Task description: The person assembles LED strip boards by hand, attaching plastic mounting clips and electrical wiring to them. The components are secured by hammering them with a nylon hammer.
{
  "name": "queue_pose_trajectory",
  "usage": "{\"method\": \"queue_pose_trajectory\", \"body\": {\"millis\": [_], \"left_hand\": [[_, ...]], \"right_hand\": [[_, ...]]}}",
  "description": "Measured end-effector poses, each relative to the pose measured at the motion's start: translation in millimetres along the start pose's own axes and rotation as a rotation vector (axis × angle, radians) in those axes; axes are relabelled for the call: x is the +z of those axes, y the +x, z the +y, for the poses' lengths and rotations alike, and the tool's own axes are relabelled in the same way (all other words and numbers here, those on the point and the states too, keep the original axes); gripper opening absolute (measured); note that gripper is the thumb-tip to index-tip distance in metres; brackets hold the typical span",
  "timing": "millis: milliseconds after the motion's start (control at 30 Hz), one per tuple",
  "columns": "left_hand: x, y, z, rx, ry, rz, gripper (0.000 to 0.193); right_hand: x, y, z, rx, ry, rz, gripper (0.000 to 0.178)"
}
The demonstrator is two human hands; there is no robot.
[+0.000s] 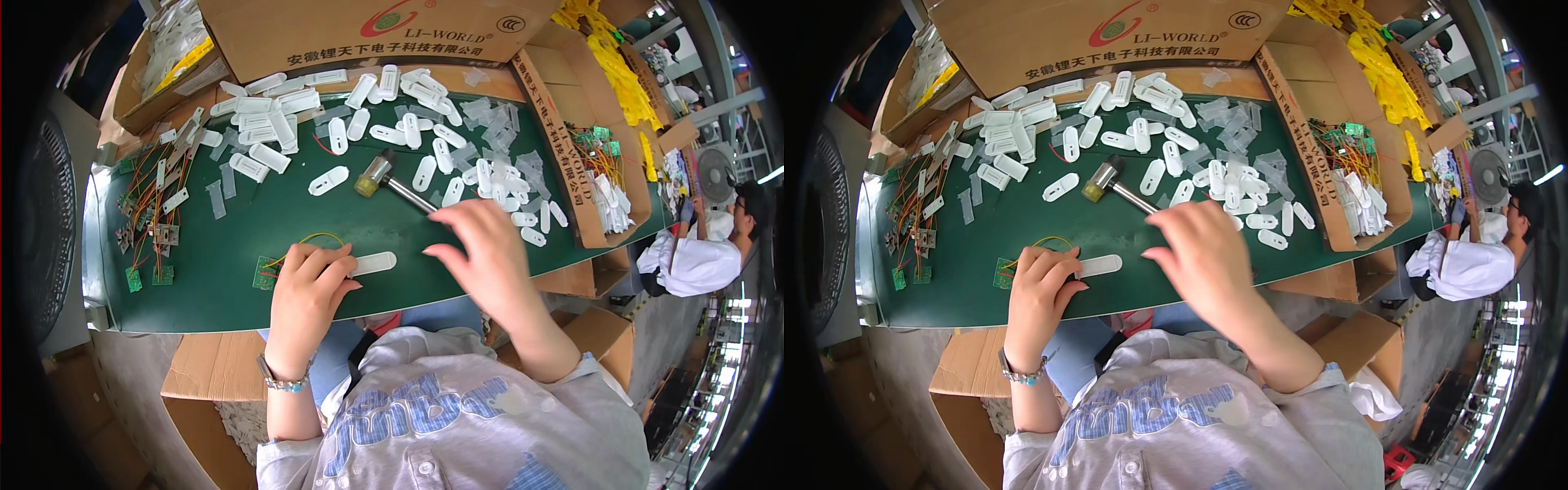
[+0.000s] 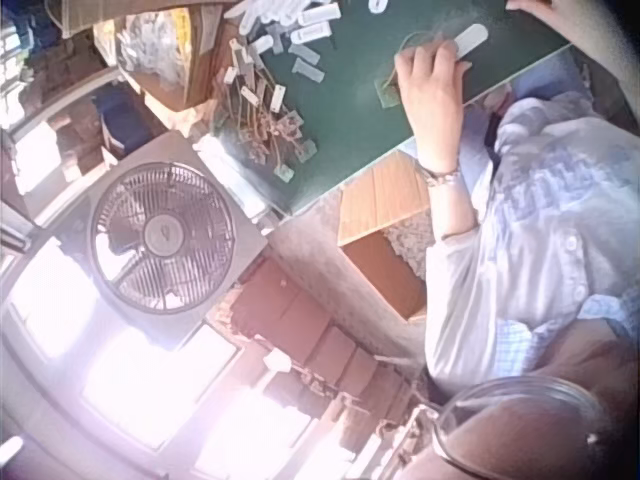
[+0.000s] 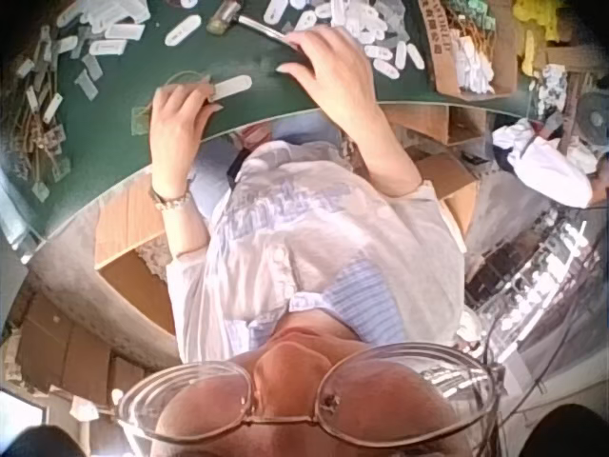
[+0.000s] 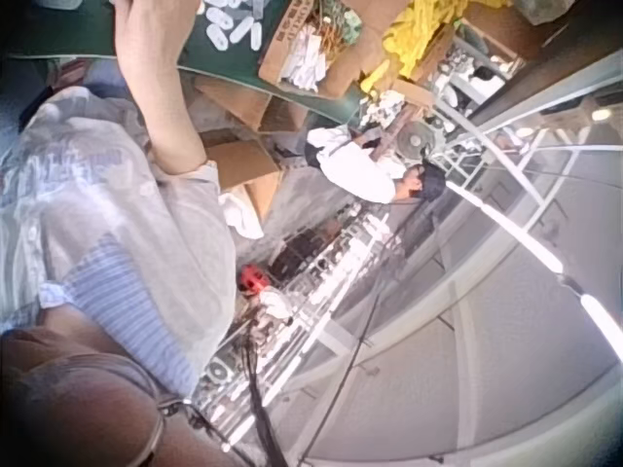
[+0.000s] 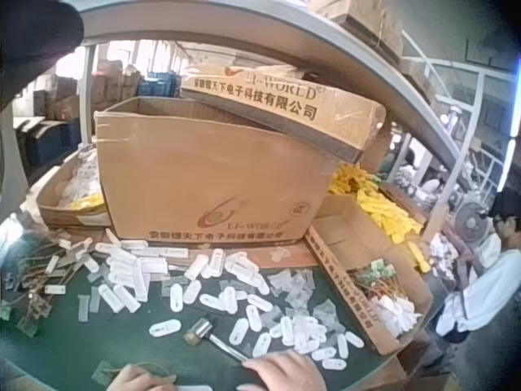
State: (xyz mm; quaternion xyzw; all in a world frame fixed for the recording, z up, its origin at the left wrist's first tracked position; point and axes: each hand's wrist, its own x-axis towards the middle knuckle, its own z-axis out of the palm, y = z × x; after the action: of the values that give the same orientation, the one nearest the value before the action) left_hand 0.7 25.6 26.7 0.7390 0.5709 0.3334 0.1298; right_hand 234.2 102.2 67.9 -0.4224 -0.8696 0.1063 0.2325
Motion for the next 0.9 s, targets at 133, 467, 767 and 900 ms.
{"method": "queue_pose_trajectory", "body": {"millis": [133, 467, 767, 900], "left_hand": [[-2, 5, 1, 0.022, 0.025, 0.001, 0.028], [1, 5, 0, 0.034, 0.004, 0.034, 0.026], [-2, 3, 1, 0.033, -0.005, 0.038, 0.026], [-3, 4, 0, 0.035, 0.001, 0.021, 0.026]], "right_hand": [[-30, -19, 33, 0.134, -0.288, -0.148, 0.042], [-43, -16, 57, 0.728, 0.880, -0.771, 0.022], [-56, -95, 32, 0.217, 0.126, -0.359, 0.033], [-63, -106, 26, 0.183, 0.154, -0.224, 0.031]]}}
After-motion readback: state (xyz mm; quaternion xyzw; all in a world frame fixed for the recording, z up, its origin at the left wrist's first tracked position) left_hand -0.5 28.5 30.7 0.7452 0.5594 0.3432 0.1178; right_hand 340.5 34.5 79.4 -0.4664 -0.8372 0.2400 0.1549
